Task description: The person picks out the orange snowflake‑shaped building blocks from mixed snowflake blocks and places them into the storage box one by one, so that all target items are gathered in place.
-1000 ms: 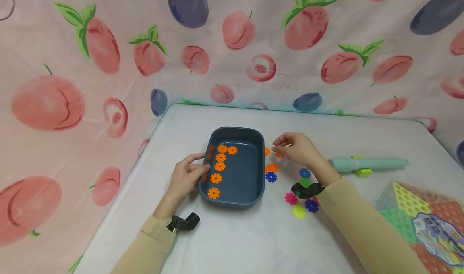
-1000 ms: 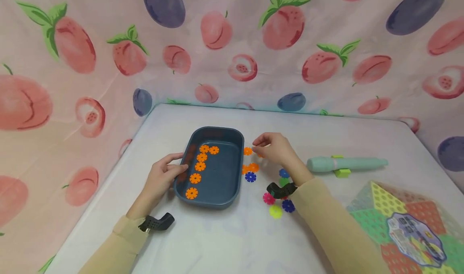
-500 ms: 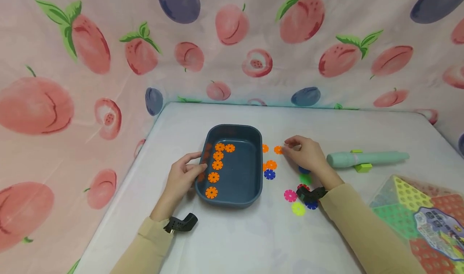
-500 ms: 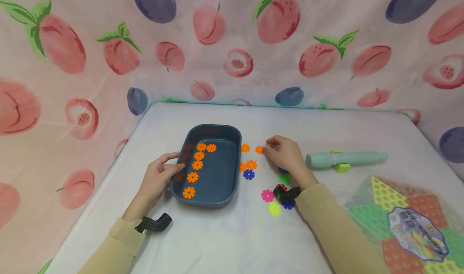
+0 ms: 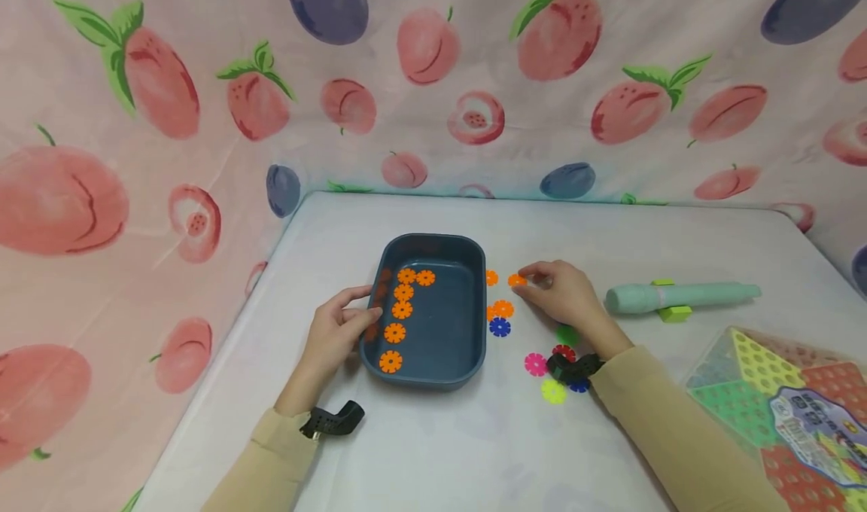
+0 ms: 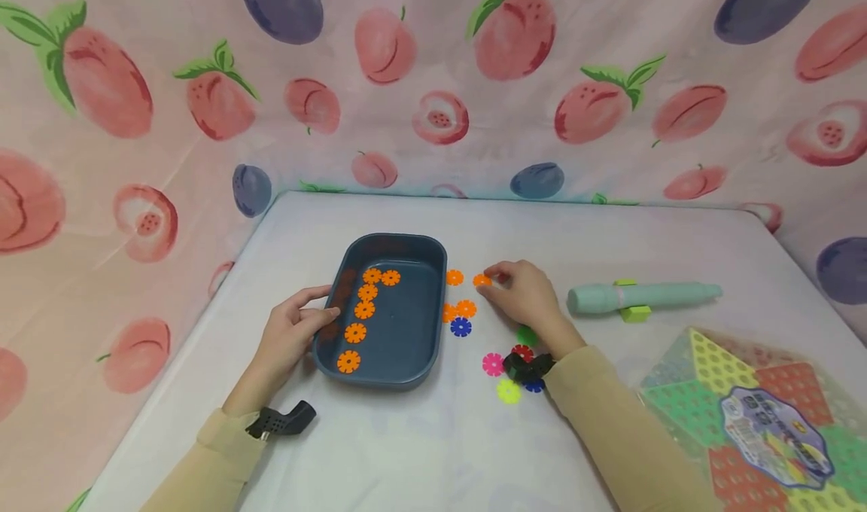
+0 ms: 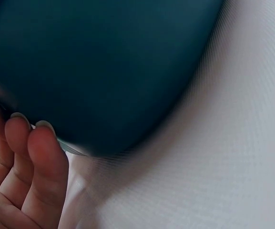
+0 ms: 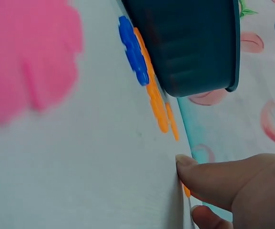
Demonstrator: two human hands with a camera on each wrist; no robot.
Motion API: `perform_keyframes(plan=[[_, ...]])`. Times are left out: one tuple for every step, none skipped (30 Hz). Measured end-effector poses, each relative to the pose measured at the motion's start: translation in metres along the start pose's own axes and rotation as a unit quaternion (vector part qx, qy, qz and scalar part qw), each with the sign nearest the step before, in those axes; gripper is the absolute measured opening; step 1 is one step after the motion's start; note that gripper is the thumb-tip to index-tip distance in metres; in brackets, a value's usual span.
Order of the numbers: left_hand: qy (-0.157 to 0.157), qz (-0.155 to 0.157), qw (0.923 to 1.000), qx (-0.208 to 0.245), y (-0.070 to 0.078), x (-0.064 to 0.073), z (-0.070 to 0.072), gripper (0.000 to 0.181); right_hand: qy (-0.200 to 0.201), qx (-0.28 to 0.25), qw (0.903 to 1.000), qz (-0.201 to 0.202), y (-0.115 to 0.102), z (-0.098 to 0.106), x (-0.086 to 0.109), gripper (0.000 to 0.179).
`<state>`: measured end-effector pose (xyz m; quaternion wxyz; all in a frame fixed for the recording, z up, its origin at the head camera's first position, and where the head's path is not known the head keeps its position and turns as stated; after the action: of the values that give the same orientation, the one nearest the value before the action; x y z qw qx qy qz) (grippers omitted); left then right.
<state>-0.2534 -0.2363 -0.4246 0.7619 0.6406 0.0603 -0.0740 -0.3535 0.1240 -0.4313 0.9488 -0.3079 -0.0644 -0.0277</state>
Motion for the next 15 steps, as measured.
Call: perform_keyframes(plan=[[0.000,0.001,1.0000,0.000,0.0001,0.0003,0.0000,0.044,0.000,-0.002,1.0000,-0.002,0.0001,-0.0002,0.0000,0.039],[-0.001,0.002,1.0000,0.000,0.0002,0.0006,-0.0002,0.044,-0.001,-0.003,1.0000,-0.006,0.0002,-0.0001,-0.0001,0.038],[0.000,0.003,1.0000,-0.001,0.0001,0.0008,-0.0001,0.044,-0.002,-0.003,0.9999,-0.010,0.0003,0.0002,-0.0001,0.037],[0.000,0.004,1.0000,0.000,0.0000,0.0008,-0.0003,0.044,-0.004,-0.004,0.9999,-0.013,0.0004,0.0008,-0.0001,0.036],[0.000,0.004,1.0000,0.000,0.0001,0.0009,-0.0004,0.044,-0.006,-0.004,0.9998,-0.016,0.0005,0.0016,0.0001,0.036],[0.000,0.004,1.0000,0.001,0.0001,0.0010,-0.0004,0.044,-0.010,-0.004,0.9998,-0.019,0.0007,0.0023,0.0003,0.036],[-0.001,0.004,1.0000,0.002,0.0002,0.0011,-0.0005,0.044,-0.014,-0.005,0.9997,-0.021,0.0008,0.0033,0.0007,0.036],[0.000,0.003,1.0000,0.004,0.0002,0.0011,-0.0005,0.044,-0.019,-0.006,0.9995,-0.023,0.0009,0.0042,0.0011,0.036],[0.000,0.003,1.0000,0.005,0.0003,0.0011,-0.0004,0.044,-0.024,-0.008,0.9994,-0.024,0.0010,0.0051,0.0014,0.037],[0.000,0.003,1.0000,0.006,0.0004,0.0011,-0.0005,0.044,-0.028,-0.010,0.9993,-0.024,0.0009,0.0060,0.0018,0.037],[0.000,0.003,1.0000,0.007,0.0004,0.0010,-0.0005,0.044,-0.031,-0.011,0.9992,-0.023,0.0010,0.0069,0.0021,0.038],[-0.001,0.003,1.0000,0.007,0.0005,0.0009,-0.0006,0.044,-0.033,-0.014,0.9991,-0.022,0.0010,0.0077,0.0024,0.038],[-0.001,0.002,1.0000,0.007,0.0006,0.0008,-0.0007,0.044,-0.035,-0.016,0.9991,-0.019,0.0010,0.0085,0.0026,0.038],[-0.001,0.003,1.0000,0.008,0.0006,0.0007,-0.0008,0.044,-0.036,-0.018,0.9991,-0.017,0.0009,0.0090,0.0029,0.038],[-0.001,0.003,1.0000,0.006,0.0006,0.0008,-0.0010,0.044,-0.035,-0.019,0.9991,-0.016,0.0010,0.0094,0.0033,0.037]])
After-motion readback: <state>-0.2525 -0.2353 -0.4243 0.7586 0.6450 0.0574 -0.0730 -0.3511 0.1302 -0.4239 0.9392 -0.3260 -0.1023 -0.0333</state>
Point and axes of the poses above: each hand's wrist, its own x-axis away from the middle knuckle, its own z-axis out of the back of the hand, y = z × x, the point moved 3 cm from there along -x, towards the middle knuckle, and after that the axes turned 12 degrees about -z, right-handed, at the moved point
